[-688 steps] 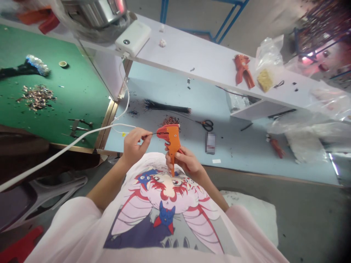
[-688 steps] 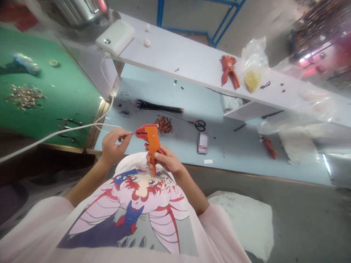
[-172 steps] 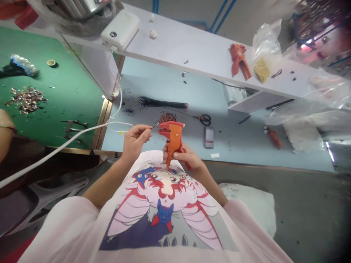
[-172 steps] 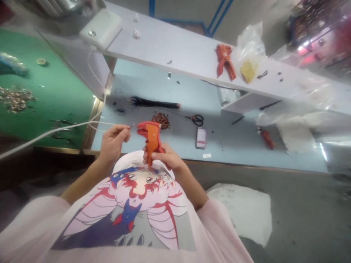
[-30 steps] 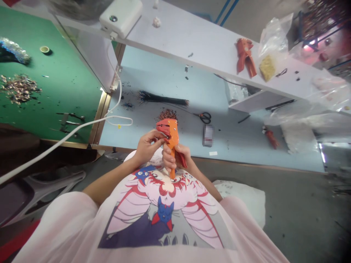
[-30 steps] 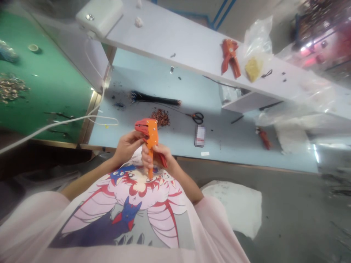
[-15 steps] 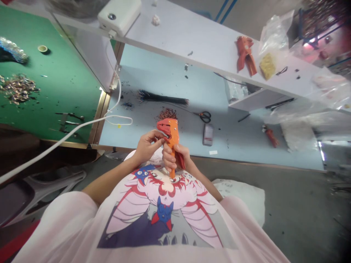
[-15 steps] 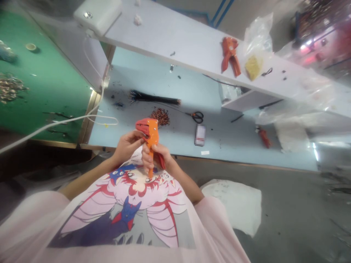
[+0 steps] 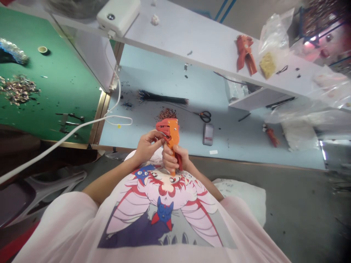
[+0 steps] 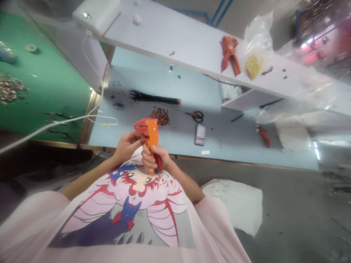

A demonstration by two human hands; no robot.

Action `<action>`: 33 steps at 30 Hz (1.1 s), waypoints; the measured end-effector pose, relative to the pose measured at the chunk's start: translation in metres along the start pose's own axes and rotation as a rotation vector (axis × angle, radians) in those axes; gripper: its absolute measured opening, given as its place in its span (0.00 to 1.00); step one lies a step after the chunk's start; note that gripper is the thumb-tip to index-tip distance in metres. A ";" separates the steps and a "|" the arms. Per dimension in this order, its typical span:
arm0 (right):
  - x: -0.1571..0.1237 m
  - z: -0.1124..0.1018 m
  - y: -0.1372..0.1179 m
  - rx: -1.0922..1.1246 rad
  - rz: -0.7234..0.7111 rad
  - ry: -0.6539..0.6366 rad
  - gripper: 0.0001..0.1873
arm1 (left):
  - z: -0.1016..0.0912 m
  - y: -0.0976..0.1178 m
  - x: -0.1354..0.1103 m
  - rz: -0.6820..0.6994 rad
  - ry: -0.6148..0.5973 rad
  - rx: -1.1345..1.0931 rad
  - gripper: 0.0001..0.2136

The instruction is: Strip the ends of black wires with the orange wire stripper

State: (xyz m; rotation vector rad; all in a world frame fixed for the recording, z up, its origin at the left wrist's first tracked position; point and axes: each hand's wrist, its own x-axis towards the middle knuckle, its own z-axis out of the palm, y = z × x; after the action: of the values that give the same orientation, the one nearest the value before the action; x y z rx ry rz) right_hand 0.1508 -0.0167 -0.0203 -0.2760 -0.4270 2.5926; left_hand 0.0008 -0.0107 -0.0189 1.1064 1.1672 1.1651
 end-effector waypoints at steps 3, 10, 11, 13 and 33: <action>0.002 -0.004 0.001 0.072 -0.007 0.068 0.18 | 0.001 -0.004 0.004 -0.070 0.036 0.011 0.06; 0.016 -0.030 -0.004 0.275 -0.185 0.339 0.11 | -0.007 -0.062 0.031 -0.535 0.157 -0.218 0.05; 0.017 -0.035 -0.005 0.297 -0.234 0.391 0.11 | -0.011 -0.075 0.036 -0.624 0.166 -0.255 0.06; 0.017 -0.047 -0.006 0.326 -0.312 0.502 0.09 | -0.021 -0.100 0.042 -0.747 0.171 -0.291 0.05; -0.016 -0.107 -0.002 0.332 -0.452 0.900 0.08 | -0.076 -0.144 0.161 -0.768 0.455 -0.286 0.15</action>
State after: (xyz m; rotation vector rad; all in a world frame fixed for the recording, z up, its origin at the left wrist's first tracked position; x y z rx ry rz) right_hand 0.1947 0.0038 -0.1176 -1.0211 0.2415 1.8086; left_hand -0.0591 0.1403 -0.1804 0.1173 1.5233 0.9330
